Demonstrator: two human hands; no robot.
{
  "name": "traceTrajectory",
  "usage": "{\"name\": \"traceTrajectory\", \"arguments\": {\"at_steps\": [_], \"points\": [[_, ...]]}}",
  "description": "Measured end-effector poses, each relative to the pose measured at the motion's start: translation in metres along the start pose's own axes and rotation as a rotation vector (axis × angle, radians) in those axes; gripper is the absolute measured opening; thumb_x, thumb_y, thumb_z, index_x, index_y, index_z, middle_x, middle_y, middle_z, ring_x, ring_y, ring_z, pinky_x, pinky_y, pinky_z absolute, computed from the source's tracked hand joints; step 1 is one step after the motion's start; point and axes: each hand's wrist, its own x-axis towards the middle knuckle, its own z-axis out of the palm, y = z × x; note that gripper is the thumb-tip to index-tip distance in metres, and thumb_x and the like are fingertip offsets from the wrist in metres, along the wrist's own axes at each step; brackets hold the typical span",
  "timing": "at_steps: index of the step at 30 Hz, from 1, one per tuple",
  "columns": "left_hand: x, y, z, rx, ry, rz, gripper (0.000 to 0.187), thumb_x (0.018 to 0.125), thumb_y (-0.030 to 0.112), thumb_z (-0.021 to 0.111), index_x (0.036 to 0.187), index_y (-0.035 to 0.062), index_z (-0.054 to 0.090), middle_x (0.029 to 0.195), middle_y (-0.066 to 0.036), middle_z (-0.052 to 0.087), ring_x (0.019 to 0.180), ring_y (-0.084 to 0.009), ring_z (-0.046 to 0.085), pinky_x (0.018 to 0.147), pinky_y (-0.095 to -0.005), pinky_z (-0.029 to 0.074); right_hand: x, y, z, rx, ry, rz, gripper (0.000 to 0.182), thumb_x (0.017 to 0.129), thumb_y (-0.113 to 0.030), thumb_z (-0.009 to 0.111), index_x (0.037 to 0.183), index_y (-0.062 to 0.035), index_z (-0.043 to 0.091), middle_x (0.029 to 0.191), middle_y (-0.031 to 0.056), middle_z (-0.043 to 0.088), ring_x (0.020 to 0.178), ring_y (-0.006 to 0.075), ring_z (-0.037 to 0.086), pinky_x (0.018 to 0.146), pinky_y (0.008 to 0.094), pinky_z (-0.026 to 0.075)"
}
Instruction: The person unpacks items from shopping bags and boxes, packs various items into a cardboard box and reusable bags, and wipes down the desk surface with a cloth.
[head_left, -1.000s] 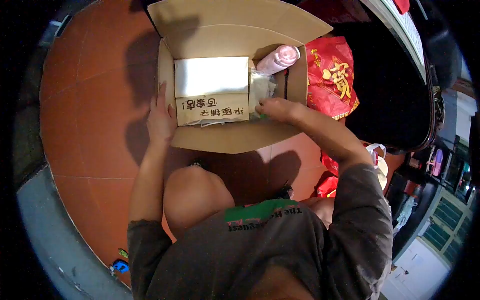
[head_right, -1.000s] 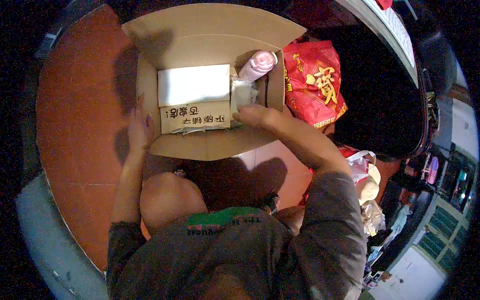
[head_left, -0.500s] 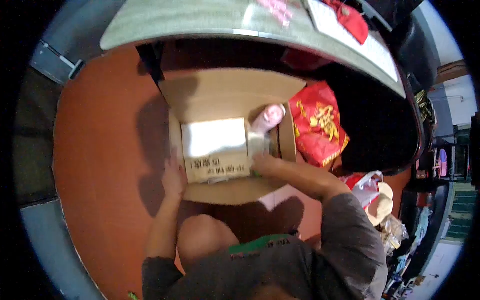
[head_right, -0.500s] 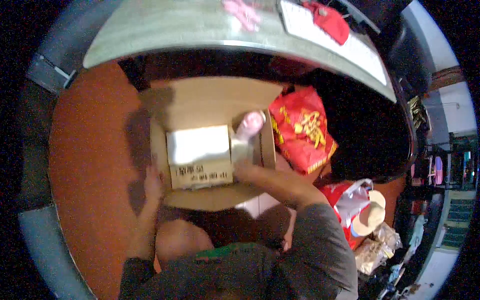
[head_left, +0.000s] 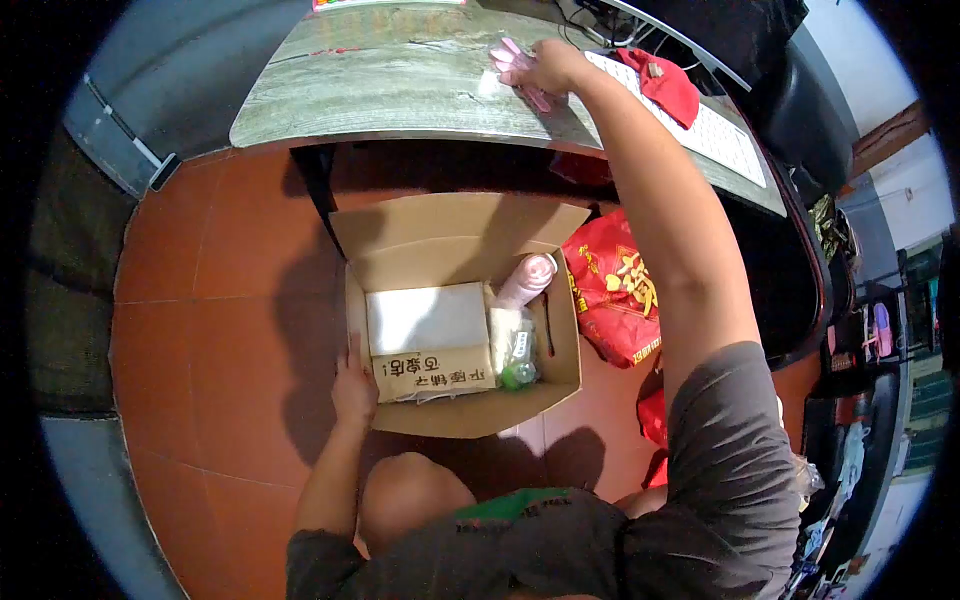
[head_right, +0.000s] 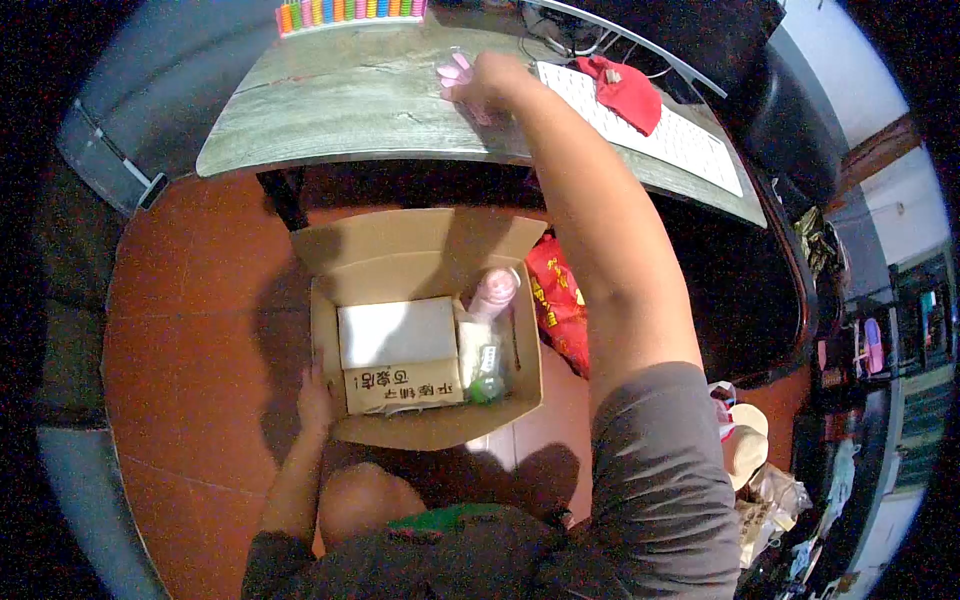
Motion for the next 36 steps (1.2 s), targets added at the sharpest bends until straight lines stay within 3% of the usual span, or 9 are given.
{"name": "traceTrajectory", "arguments": {"at_steps": [6,13,15,17,19,21,23,27,36], "points": [[0.001,-0.006,0.007,0.025,0.044,0.027,0.066,0.080,0.006,0.049,0.139,0.0215,0.023,0.120,-0.024,0.042,0.094,-0.0402,0.054,0.077,-0.0462,0.047,0.022,0.000,-0.009,-0.050,-0.341,0.028,0.033,0.068,-0.030,0.071,0.079,0.0001,0.067,0.084,0.0171,0.065,0.076,0.0278,0.060,0.066,0.0437,0.047],[0.008,-0.030,0.029,0.084,0.060,0.069,0.065,0.081,0.007,0.049,0.139,0.0198,0.023,0.119,-0.024,0.043,0.091,-0.0406,0.055,0.076,-0.0464,0.047,0.029,0.017,0.014,-0.165,-0.104,-0.203,0.021,0.077,-0.016,0.060,0.089,0.0008,0.063,0.082,0.0209,0.063,0.075,0.0311,0.062,0.066,0.0380,0.049],[0.004,-0.003,0.004,0.056,0.013,0.012,0.065,0.081,0.007,0.048,0.139,0.0199,0.023,0.118,-0.025,0.043,0.090,-0.0412,0.055,0.076,-0.0468,0.047,-0.001,0.003,0.003,0.031,0.100,-0.193,0.022,0.074,-0.019,0.059,0.067,0.0009,0.063,0.072,0.0229,0.061,0.071,0.0357,0.060,0.065,0.0413,0.047],[0.005,-0.003,0.005,0.032,0.071,0.068,0.065,0.081,0.007,0.048,0.139,0.0202,0.022,0.118,-0.026,0.043,0.091,-0.0417,0.054,0.076,-0.0469,0.047,-0.032,-0.007,-0.010,0.075,0.175,-0.313,0.028,0.077,-0.026,0.059,0.089,-0.0009,0.062,0.088,0.0242,0.061,0.077,0.0357,0.060,0.071,0.0413,0.047],[0.008,-0.009,0.011,0.044,0.108,0.099,0.065,0.080,0.006,0.047,0.139,0.0205,0.022,0.119,-0.026,0.043,0.092,-0.0421,0.054,0.076,-0.0470,0.047,-0.107,-0.027,-0.009,0.457,0.202,-0.490,0.029,0.080,-0.020,0.064,0.098,0.0015,0.058,0.080,0.0129,0.062,0.074,0.0201,0.058,0.069,0.0328,0.046],[0.012,-0.030,0.031,0.097,0.101,0.102,0.065,0.080,0.006,0.047,0.139,0.0208,0.022,0.120,-0.025,0.043,0.093,-0.0424,0.054,0.077,-0.0469,0.047,-0.165,-0.035,0.015,0.585,-0.146,-0.536,0.026,0.084,-0.016,0.060,0.105,-0.0021,0.053,0.088,0.0108,0.061,0.079,0.0168,0.054,0.073,0.0291,0.045],[0.003,-0.005,0.009,0.069,0.087,0.052,0.065,0.080,0.005,0.047,0.138,0.0213,0.023,0.120,-0.025,0.043,0.094,-0.0423,0.053,0.078,-0.0467,0.046,-0.202,-0.025,0.085,0.760,-0.411,-0.326,0.023,0.079,-0.014,0.062,0.097,-0.0011,0.055,0.086,0.0171,0.062,0.079,0.0298,0.059,0.072,0.0375,0.045],[0.009,-0.020,0.023,0.036,0.166,0.190,0.065,0.079,0.005,0.047,0.138,0.0224,0.024,0.118,-0.024,0.044,0.095,-0.0423,0.053,0.079,-0.0469,0.046,-0.273,0.007,0.256,0.909,-0.624,0.035,0.020,0.083,-0.012,0.060,0.099,-0.0004,0.056,0.088,0.0127,0.062,0.078,0.0180,0.056,0.075,0.0303,0.045],[0.008,-0.004,0.012,0.034,0.127,0.083,0.065,0.079,0.005,0.047,0.137,0.0230,0.025,0.120,-0.025,0.042,0.100,-0.0418,0.051,0.081,-0.0465,0.045,-0.307,0.016,0.379,0.139,-0.807,0.241,0.033,0.080,-0.006,0.045,0.111,0.0037,0.048,0.112,0.0259,0.053,0.104,0.0325,0.054,0.086,0.0391,0.045]]}}
